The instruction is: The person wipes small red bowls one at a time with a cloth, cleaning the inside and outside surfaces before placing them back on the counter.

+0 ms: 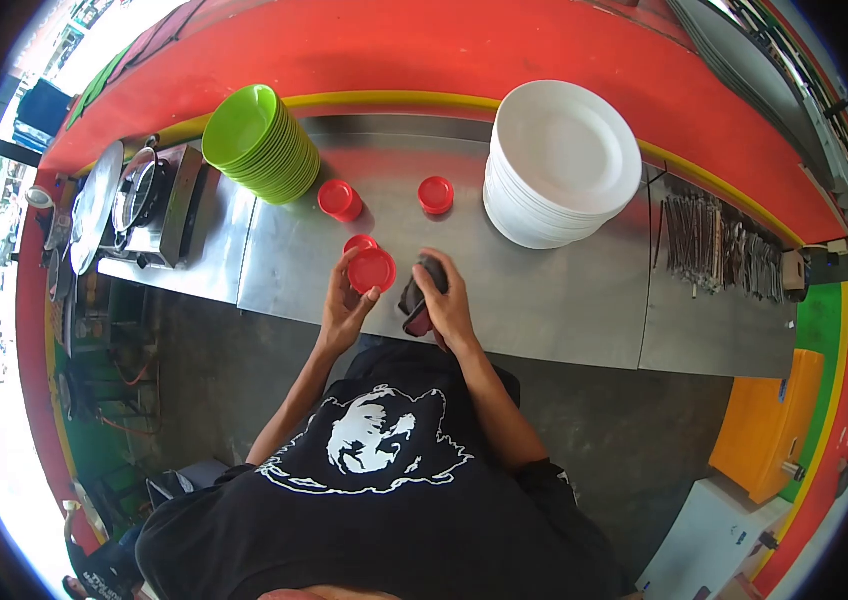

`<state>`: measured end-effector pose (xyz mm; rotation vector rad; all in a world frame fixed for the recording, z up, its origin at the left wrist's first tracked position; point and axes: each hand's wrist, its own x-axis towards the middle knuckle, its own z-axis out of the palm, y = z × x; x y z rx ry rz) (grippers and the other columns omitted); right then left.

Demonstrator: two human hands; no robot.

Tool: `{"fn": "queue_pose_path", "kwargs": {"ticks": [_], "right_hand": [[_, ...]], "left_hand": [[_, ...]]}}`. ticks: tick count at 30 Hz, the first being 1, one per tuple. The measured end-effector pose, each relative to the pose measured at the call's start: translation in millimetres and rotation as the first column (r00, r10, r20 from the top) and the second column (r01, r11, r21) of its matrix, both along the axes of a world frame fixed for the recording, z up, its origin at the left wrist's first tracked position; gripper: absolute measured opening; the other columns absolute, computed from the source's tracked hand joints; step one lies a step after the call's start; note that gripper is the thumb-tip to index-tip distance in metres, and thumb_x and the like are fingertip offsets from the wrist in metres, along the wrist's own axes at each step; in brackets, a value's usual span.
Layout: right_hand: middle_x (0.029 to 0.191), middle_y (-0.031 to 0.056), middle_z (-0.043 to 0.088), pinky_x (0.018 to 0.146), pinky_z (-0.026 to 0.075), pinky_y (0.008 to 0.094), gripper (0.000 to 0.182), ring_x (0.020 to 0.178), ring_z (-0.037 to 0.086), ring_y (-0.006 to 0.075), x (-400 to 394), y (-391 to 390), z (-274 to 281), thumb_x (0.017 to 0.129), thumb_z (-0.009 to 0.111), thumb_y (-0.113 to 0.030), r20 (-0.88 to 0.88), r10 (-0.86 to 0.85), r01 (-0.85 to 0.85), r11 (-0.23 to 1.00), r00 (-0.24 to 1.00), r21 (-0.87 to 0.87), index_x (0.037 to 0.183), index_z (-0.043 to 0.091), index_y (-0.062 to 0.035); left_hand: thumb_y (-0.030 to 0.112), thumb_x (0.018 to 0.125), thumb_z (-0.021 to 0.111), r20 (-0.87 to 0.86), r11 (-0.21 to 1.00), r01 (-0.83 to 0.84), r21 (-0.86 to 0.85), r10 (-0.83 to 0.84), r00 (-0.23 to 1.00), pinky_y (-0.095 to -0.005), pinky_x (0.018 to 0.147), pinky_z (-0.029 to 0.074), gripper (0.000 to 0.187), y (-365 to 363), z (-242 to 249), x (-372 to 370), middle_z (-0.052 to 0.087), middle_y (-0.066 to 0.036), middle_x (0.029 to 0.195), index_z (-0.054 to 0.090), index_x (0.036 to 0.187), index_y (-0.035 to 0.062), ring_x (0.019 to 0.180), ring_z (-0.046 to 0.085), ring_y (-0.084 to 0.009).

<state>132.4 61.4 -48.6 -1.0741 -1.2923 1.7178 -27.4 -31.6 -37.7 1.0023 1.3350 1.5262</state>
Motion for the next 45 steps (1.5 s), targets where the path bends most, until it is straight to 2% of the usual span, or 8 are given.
{"fn": "queue_pose_path", "kwargs": {"ticks": [1,6,9,12,19,25,29,45], "right_hand": [[0.103,0.0044,0.066,0.08,0.049,0.0248,0.036,0.091,0.058,0.0082,-0.1,-5.1,5.3,0.096,0.067,-0.024,-0.056,0.09,-0.095,0.99,0.994,-0.104,0.124,0.063,-0.0019],[0.109,0.0081,0.069,0.087,0.05,0.0271,0.039,0.097,0.063,0.0123,-22.9,-25.8,-2.0,0.096,0.067,-0.022,-0.009,0.09,-0.09,0.995,0.996,0.034,0.125,0.062,0.0028],[0.11,0.0091,0.069,0.088,0.05,0.0276,0.04,0.099,0.063,0.012,-34.5,-22.6,-9.4,0.096,0.067,-0.022,0.061,0.085,-0.089,0.993,0.994,0.071,0.126,0.061,0.0039],[0.11,0.0125,0.07,0.088,0.051,0.0291,0.04,0.098,0.065,0.0144,-49.9,-23.4,-18.3,0.096,0.066,-0.022,0.13,0.086,-0.104,0.985,0.988,0.14,0.126,0.061,0.0038],[0.098,0.0194,0.068,0.081,0.052,0.0375,0.037,0.088,0.068,0.0296,-77.0,-17.0,-38.2,0.094,0.066,-0.019,0.321,0.046,-0.166,0.919,0.946,0.358,0.127,0.063,-0.0027],[0.095,0.016,0.069,0.078,0.052,0.0361,0.029,0.084,0.068,0.025,-91.9,-20.5,-61.4,0.094,0.067,-0.02,0.269,-0.096,-0.012,0.928,0.958,0.372,0.117,0.065,-0.0012],[0.089,0.0087,0.067,0.077,0.05,0.0306,0.027,0.081,0.062,0.0157,-98.7,-20.2,-58.6,0.093,0.07,-0.022,0.309,-0.155,0.087,0.971,0.938,0.224,0.107,0.065,0.0007],[0.087,0.0114,0.068,0.073,0.051,0.0318,0.029,0.077,0.064,0.0186,-122.9,-10.8,-77.4,0.09,0.073,-0.024,0.46,-0.204,0.146,0.977,0.864,0.158,0.103,0.064,0.0003]], "left_hand": [[0.008,0.094,0.066,0.031,1.0,0.01,-0.004,-0.009,0.999,-0.0391,0.112,0.038,0.071,-1.0,-0.7,-0.9,0.038,-0.016,0.149,0.024,0.152,0.0025,0.137,0.042,-0.0244],[0.012,0.1,0.058,-0.012,0.998,0.055,-0.037,-0.055,0.998,-0.0394,0.115,0.033,0.066,-5.8,-12.5,-6.0,0.035,-0.016,0.152,0.022,0.153,0.0032,0.141,0.036,-0.0255],[0.013,0.101,0.053,-0.354,0.999,-0.034,-0.021,0.024,0.935,-0.0413,0.117,0.028,0.063,-4.9,-22.6,-11.3,0.032,-0.02,0.155,0.02,0.153,-0.0006,0.143,0.034,-0.0306],[0.016,0.102,0.05,-0.382,0.99,-0.143,-0.019,0.125,0.916,-0.044,0.118,0.024,0.063,-2.9,-37.8,-14.9,0.029,-0.024,0.156,0.018,0.153,-0.0024,0.146,0.029,-0.0358],[0.023,0.103,0.048,-0.593,0.966,-0.232,-0.116,0.12,0.796,-0.0473,0.119,0.018,0.066,-0.9,-88.0,-39.3,0.024,-0.026,0.158,0.016,0.154,-0.0035,0.148,0.021,-0.0414],[0.023,0.102,0.048,-0.589,0.966,-0.226,-0.122,0.113,0.8,-0.048,0.119,0.017,0.066,5.3,-91.2,-48.3,0.022,-0.024,0.16,0.016,0.155,-0.0022,0.15,0.017,-0.0392],[0.023,0.102,0.048,-0.64,0.967,-0.216,-0.134,0.082,0.764,-0.0488,0.119,0.017,0.065,16.7,-99.1,-52.7,0.021,-0.02,0.161,0.017,0.155,-0.0004,0.15,0.017,-0.0376],[0.024,0.098,0.057,-0.608,0.972,-0.111,-0.207,-0.039,0.793,-0.0476,0.111,0.032,0.071,29.9,-110.4,-84.6,0.027,-0.023,0.158,0.021,0.153,-0.0018,0.14,0.036,-0.0402]]}}
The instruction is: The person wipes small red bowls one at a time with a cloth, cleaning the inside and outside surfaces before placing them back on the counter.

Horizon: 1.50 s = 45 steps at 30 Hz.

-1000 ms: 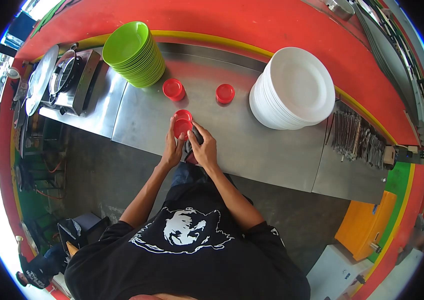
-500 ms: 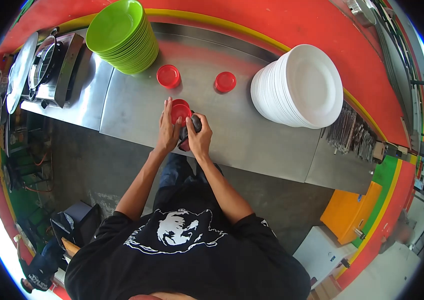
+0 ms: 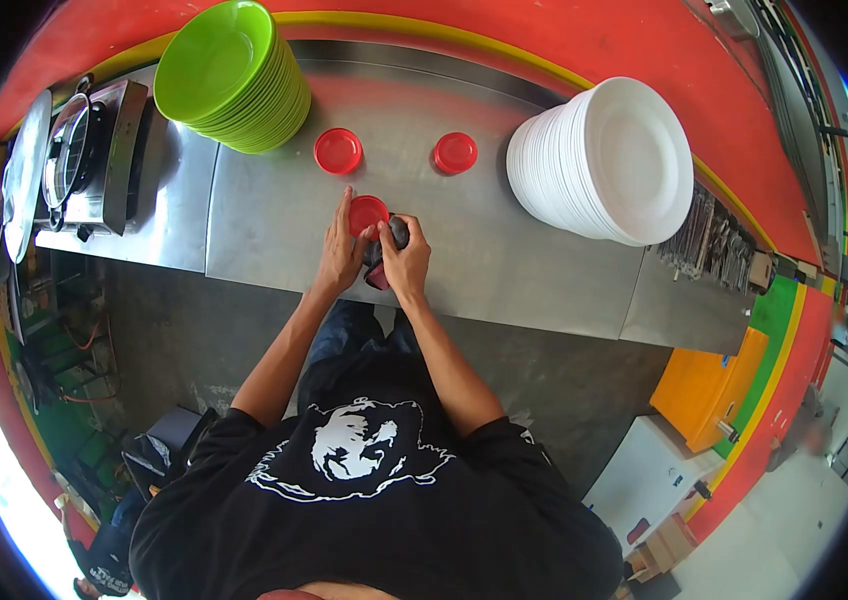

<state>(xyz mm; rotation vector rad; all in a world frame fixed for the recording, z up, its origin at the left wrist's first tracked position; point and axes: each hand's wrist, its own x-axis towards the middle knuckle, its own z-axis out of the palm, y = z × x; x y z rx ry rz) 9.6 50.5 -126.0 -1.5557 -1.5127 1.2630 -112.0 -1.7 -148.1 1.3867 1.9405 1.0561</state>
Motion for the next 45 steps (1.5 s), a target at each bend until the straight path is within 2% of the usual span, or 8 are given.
{"fn": "queue_pose_path", "kwargs": {"ticks": [2,7,14,20,24,31,36,45], "right_hand": [[0.088,0.0149,0.07,0.073,0.053,0.0346,0.03,0.078,0.068,0.0244,-0.7,0.9,-3.9,0.09,0.073,-0.025,0.012,-0.006,0.006,1.0,1.0,-0.01,0.104,0.064,-0.0012],[0.092,0.0175,0.071,0.075,0.053,0.0359,0.035,0.083,0.07,0.0278,1.1,1.3,3.1,0.09,0.072,-0.032,0.064,0.042,-0.038,0.997,0.997,-0.067,0.107,0.064,-0.0017],[0.106,0.0184,0.07,0.087,0.051,0.0363,0.05,0.099,0.068,0.0293,31.0,0.2,16.0,0.089,0.071,-0.044,0.056,0.012,-0.009,0.998,0.998,-0.065,0.116,0.064,-0.0024],[0.119,0.018,0.066,0.096,0.046,0.0326,0.071,0.108,0.063,0.0232,66.8,7.9,13.9,0.089,0.071,-0.042,-0.083,-0.151,0.139,0.982,0.985,-0.13,0.137,0.051,0.0048],[0.129,0.0155,0.061,0.101,0.042,0.0295,0.063,0.117,0.057,0.0194,76.3,24.6,23.8,0.092,0.07,-0.035,-0.204,-0.224,0.202,0.971,0.953,-0.125,0.137,0.052,0.0054],[0.13,0.0184,0.06,0.101,0.042,0.0299,0.067,0.116,0.057,0.0209,81.6,79.5,6.1,0.091,0.069,-0.028,-0.196,-0.138,0.124,0.989,0.971,-0.083,0.143,0.044,0.0072],[0.116,0.0193,0.066,0.091,0.047,0.028,0.079,0.103,0.061,0.0182,82.3,116.9,0.3,0.091,0.069,-0.029,-0.173,0.033,-0.054,0.992,0.984,-0.114,0.148,0.031,0.0103],[0.112,0.0179,0.069,0.089,0.049,0.0297,0.08,0.099,0.065,0.0203,83.5,141.6,-6.2,0.091,0.068,-0.027,-0.152,0.195,-0.208,0.975,0.969,-0.075,0.15,0.028,0.008]], "left_hand": [[0.025,0.098,0.057,0.038,1.0,0.019,0.003,-0.019,0.999,-0.0478,0.111,0.033,0.071,2.3,-1.5,-2.6,0.029,-0.023,0.156,0.021,0.153,-0.0018,0.139,0.037,-0.0404],[0.026,0.1,0.055,0.096,0.998,0.058,0.01,-0.059,0.994,-0.0485,0.111,0.033,0.069,3.2,-1.9,-8.9,0.033,-0.025,0.154,0.021,0.152,-0.003,0.139,0.037,-0.0407],[0.026,0.104,0.047,-0.051,0.992,0.021,0.126,-0.015,0.999,-0.0494,0.113,0.031,0.055,-1.8,49.8,-7.7,0.04,-0.028,0.148,0.033,0.147,-0.0059,0.141,0.035,-0.043],[0.034,0.106,0.04,0.276,0.972,0.152,0.179,-0.198,0.94,-0.0448,0.117,0.027,0.058,28.7,93.5,17.8,0.038,-0.026,0.151,0.032,0.148,-0.0055,0.143,0.033,-0.0395],[0.045,0.106,0.035,0.444,0.977,0.155,0.146,-0.205,0.872,-0.0407,0.117,0.027,0.067,71.9,78.1,37.7,0.033,-0.026,0.154,0.026,0.151,-0.0053,0.145,0.032,-0.0361],[0.053,0.105,0.033,0.582,0.992,0.045,-0.117,0.032,0.813,-0.0384,0.117,0.027,0.076,129.6,21.4,57.2,0.031,-0.026,0.155,0.024,0.152,-0.006,0.144,0.032,-0.0345],[0.052,0.105,0.032,0.625,0.99,0.008,-0.142,0.084,0.776,-0.0387,0.116,0.029,0.075,150.2,18.8,64.0,0.033,-0.025,0.154,0.025,0.151,-0.0061,0.143,0.034,-0.0339],[0.051,0.106,0.031,0.652,0.989,-0.097,-0.114,0.149,0.743,-0.0393,0.115,0.032,0.073,160.6,24.1,88.3,0.036,-0.024,0.152,0.028,0.15,-0.0062,0.14,0.039,-0.0327]]}}
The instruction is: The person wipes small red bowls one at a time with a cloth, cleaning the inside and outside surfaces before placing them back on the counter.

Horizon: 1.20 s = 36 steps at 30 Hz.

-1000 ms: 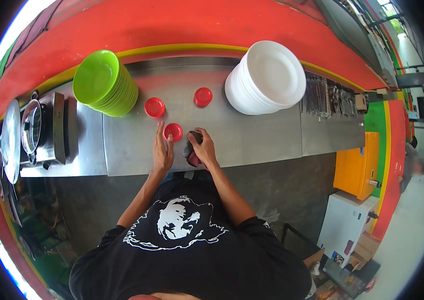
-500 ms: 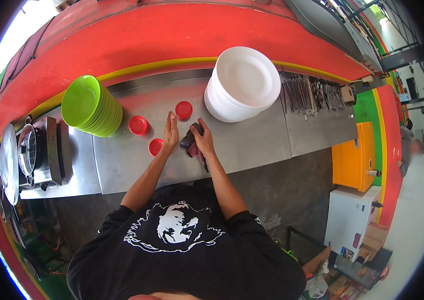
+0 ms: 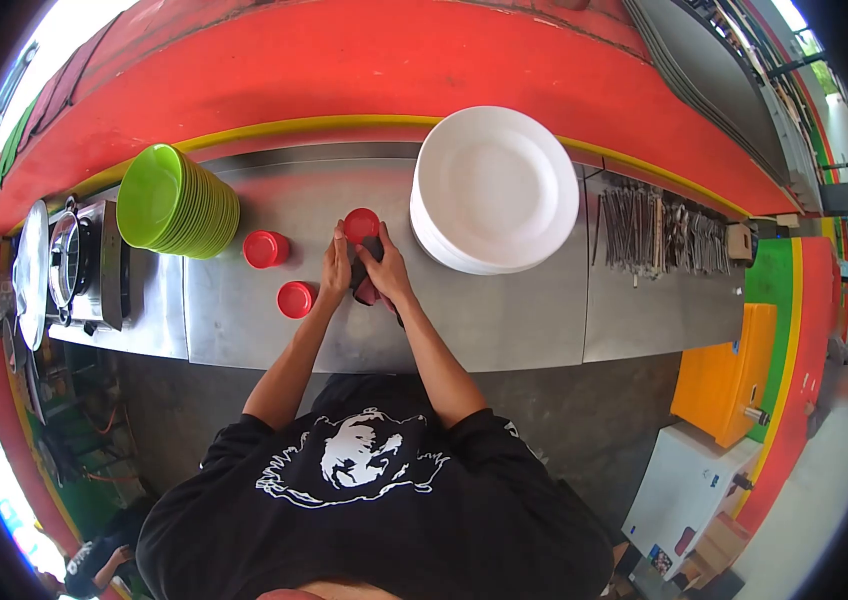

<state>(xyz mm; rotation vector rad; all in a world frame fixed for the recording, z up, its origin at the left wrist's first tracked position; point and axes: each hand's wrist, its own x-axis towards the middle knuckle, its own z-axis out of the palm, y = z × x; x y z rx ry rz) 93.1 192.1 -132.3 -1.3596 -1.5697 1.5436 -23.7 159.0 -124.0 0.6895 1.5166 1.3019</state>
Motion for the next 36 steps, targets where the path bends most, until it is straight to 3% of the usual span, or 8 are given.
{"fn": "queue_pose_path", "kwargs": {"ticks": [3,6,14,17,26,31,33,36], "right_hand": [[0.111,0.018,0.07,0.089,0.049,0.0307,0.079,0.099,0.066,0.0213,5.0,5.1,-1.8,0.091,0.068,-0.026,-0.006,0.039,-0.04,0.998,0.999,-0.049,0.15,0.028,0.007],[0.111,0.0239,0.069,0.091,0.05,0.035,0.08,0.104,0.067,0.0338,6.9,7.3,-5.6,0.091,0.068,-0.029,0.039,0.074,-0.076,0.996,0.997,0.047,0.151,0.028,0.0047],[0.109,0.016,0.068,0.089,0.049,0.0327,0.064,0.099,0.065,0.0215,15.8,-6.5,39.6,0.091,0.07,-0.026,-0.116,-0.063,0.07,0.996,0.991,0.054,0.142,0.045,0.0044],[0.106,0.0128,0.068,0.088,0.049,0.031,0.052,0.097,0.064,0.0185,18.8,-11.9,45.8,0.091,0.071,-0.025,-0.113,-0.135,0.15,0.98,0.984,0.133,0.131,0.054,0.0036],[0.09,0.0079,0.067,0.079,0.051,0.0315,0.026,0.083,0.063,0.0152,29.2,-33.2,83.3,0.087,0.073,-0.017,0.016,-0.039,0.038,0.995,0.999,0.093,0.105,0.064,-0.0003],[0.094,0.0104,0.071,0.077,0.052,0.0345,0.03,0.083,0.066,0.0188,18.9,-57.6,112.0,0.083,0.076,-0.016,0.178,0.271,-0.298,0.943,0.946,0.149,0.105,0.062,-0.0021],[0.095,0.011,0.068,0.079,0.051,0.0343,0.033,0.086,0.065,0.02,9.6,-68.7,111.5,0.084,0.076,-0.018,0.071,0.23,-0.24,0.941,0.971,0.239,0.108,0.059,-0.0014],[0.101,0.0128,0.063,0.078,0.051,0.0335,0.041,0.091,0.064,0.0216,-3.7,-87.9,116.3,0.086,0.075,-0.021,0.042,0.054,-0.066,0.915,0.998,0.397,0.113,0.052,-0.0006]], "left_hand": [[0.05,0.106,0.031,0.009,0.999,-0.028,0.015,0.028,1.0,-0.0395,0.114,0.033,0.072,0.1,2.7,4.4,0.037,-0.024,0.152,0.029,0.15,-0.0063,0.139,0.041,-0.0323],[0.05,0.106,0.03,0.031,0.998,-0.048,0.036,0.047,0.998,-0.0397,0.114,0.034,0.071,-0.6,6.2,8.4,0.038,-0.023,0.151,0.03,0.15,-0.0064,0.138,0.042,-0.0319],[0.049,0.107,0.029,0.071,0.983,-0.11,0.144,0.101,0.992,-0.0403,0.113,0.037,0.07,-21.9,26.9,15.5,0.041,-0.022,0.15,0.032,0.149,-0.0065,0.135,0.046,-0.0309],[0.045,0.107,0.036,0.082,0.972,-0.142,0.185,0.128,0.988,-0.0387,0.102,0.047,0.063,-34.1,33.4,17.7,0.052,-0.018,0.138,0.041,0.143,-0.006,0.118,0.06,-0.0269],[0.03,0.101,0.06,-0.038,0.986,0.067,0.151,-0.062,0.997,-0.0295,0.078,0.052,0.038,-74.6,61.2,7.4,0.066,-0.011,0.102,0.054,0.117,-0.0041,0.088,0.065,-0.0151],[0.045,0.104,0.046,-0.053,0.929,0.365,-0.062,-0.368,0.928,-0.0264,0.073,0.05,0.052,-90.5,70.3,-20.6,0.065,-0.01,0.091,0.059,0.115,-0.0036,0.081,0.061,-0.0129],[0.05,0.104,0.04,-0.06,0.907,0.421,-0.035,-0.422,0.905,-0.0265,0.072,0.049,0.059,-94.7,69.5,-30.2,0.066,-0.01,0.092,0.061,0.114,-0.0034,0.08,0.061,-0.0131],[0.053,0.104,0.035,0.062,0.968,0.234,0.095,-0.24,0.969,-0.0276,0.073,0.049,0.063,-98.6,67.8,-39.3,0.067,-0.009,0.091,0.064,0.11,-0.0028,0.078,0.06,-0.0136]]}}
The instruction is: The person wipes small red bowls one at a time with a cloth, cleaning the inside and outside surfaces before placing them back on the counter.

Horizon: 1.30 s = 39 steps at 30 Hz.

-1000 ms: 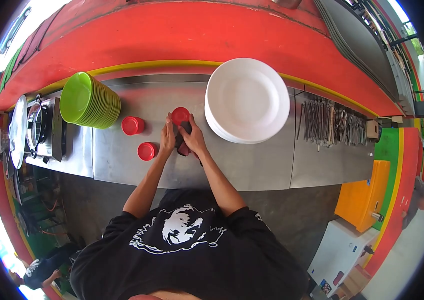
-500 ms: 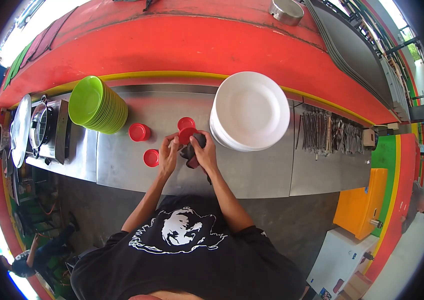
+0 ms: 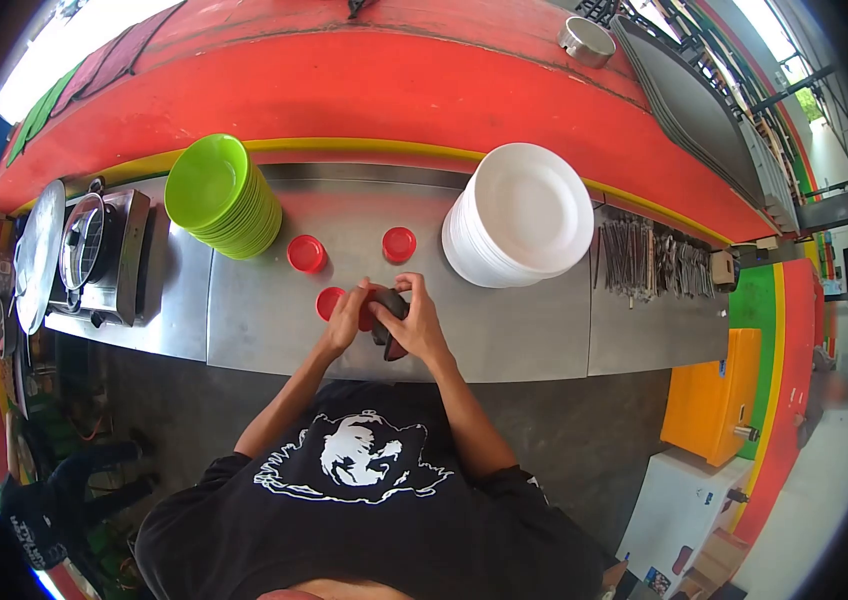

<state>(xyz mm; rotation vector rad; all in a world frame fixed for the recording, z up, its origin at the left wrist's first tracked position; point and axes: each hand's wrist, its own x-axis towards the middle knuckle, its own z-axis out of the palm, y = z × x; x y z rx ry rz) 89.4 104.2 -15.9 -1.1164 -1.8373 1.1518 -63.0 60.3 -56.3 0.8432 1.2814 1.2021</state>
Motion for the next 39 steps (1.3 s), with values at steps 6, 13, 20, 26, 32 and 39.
{"fn": "queue_pose_path", "kwargs": {"ticks": [6,13,20,26,32,39], "right_hand": [[0.11,0.0108,0.055,0.087,0.048,0.0269,0.042,0.106,0.056,0.0128,-19.3,-29.0,31.0,0.093,0.069,-0.019,-0.388,-0.17,0.008,0.923,0.906,-0.386,0.122,0.045,-0.0007],[0.132,0.0207,0.054,0.095,0.048,0.0386,0.038,0.113,0.058,0.0343,-52.5,-74.4,49.7,0.091,0.061,-0.009,0.072,0.101,-0.114,0.972,0.992,0.207,0.124,0.054,0.0063],[0.112,0.0219,0.061,0.087,0.05,0.0421,0.033,0.099,0.06,0.0389,-54.1,-92.0,39.1,0.087,0.059,-0.005,0.191,0.035,-0.104,0.925,0.981,0.365,0.118,0.058,0.0078],[0.087,0.0057,0.065,0.07,0.05,0.03,0.024,0.074,0.061,0.0189,-52.9,-98.1,31.5,0.098,0.051,-0.016,-0.04,0.048,-0.056,0.968,0.998,-0.244,0.107,0.061,0.0042],[0.094,0.0026,0.065,0.074,0.052,0.027,0.023,0.083,0.061,0.0089,-38.0,-96.1,12.3,0.102,0.05,-0.024,-0.525,-0.053,-0.289,0.786,0.849,-0.547,0.106,0.061,-0.0047],[0.115,0.0089,0.062,0.083,0.052,0.0324,0.033,0.099,0.061,0.0177,-39.2,-88.4,47.9,0.093,0.063,-0.011,-0.696,-0.394,-0.113,0.82,0.6,-0.562,0.123,0.056,-0.0014]], "left_hand": [[0.059,0.103,0.025,0.034,0.985,-0.127,-0.12,0.132,0.991,-0.0316,0.083,0.046,0.073,-14.4,34.0,-32.3,0.067,-0.011,0.095,0.065,0.104,-0.002,0.089,0.06,-0.0173],[0.051,0.105,0.029,0.06,0.988,-0.148,-0.041,0.15,0.987,-0.0387,0.08,0.045,0.065,-30.7,11.0,-38.5,0.064,-0.015,0.092,0.063,0.105,-0.0038,0.086,0.058,-0.0219],[0.035,0.103,0.033,-0.356,0.975,-0.107,0.195,0.172,0.919,-0.043,0.075,0.044,0.048,-44.9,26.5,-44.8,0.061,-0.025,0.088,0.057,0.098,-0.0066,0.082,0.058,-0.0379],[0.033,0.1,0.039,-0.355,0.961,0.051,0.27,0.05,0.934,-0.0436,0.068,0.042,0.04,-52.9,59.1,-50.7,0.056,-0.023,0.076,0.049,0.084,-0.0032,0.073,0.055,-0.0391],[0.034,0.101,0.034,-0.332,0.869,0.218,0.444,-0.066,0.941,-0.039,0.071,0.043,0.044,-50.8,72.7,-52.1,0.057,-0.019,0.078,0.051,0.087,-0.0035,0.073,0.057,-0.0341],[0.041,0.102,0.028,0.074,0.952,0.102,0.29,-0.128,0.989,-0.0277,0.079,0.037,0.047,-43.7,47.8,-45.2,0.053,-0.005,0.085,0.053,0.095,0.0006,0.083,0.046,-0.0125]]}}
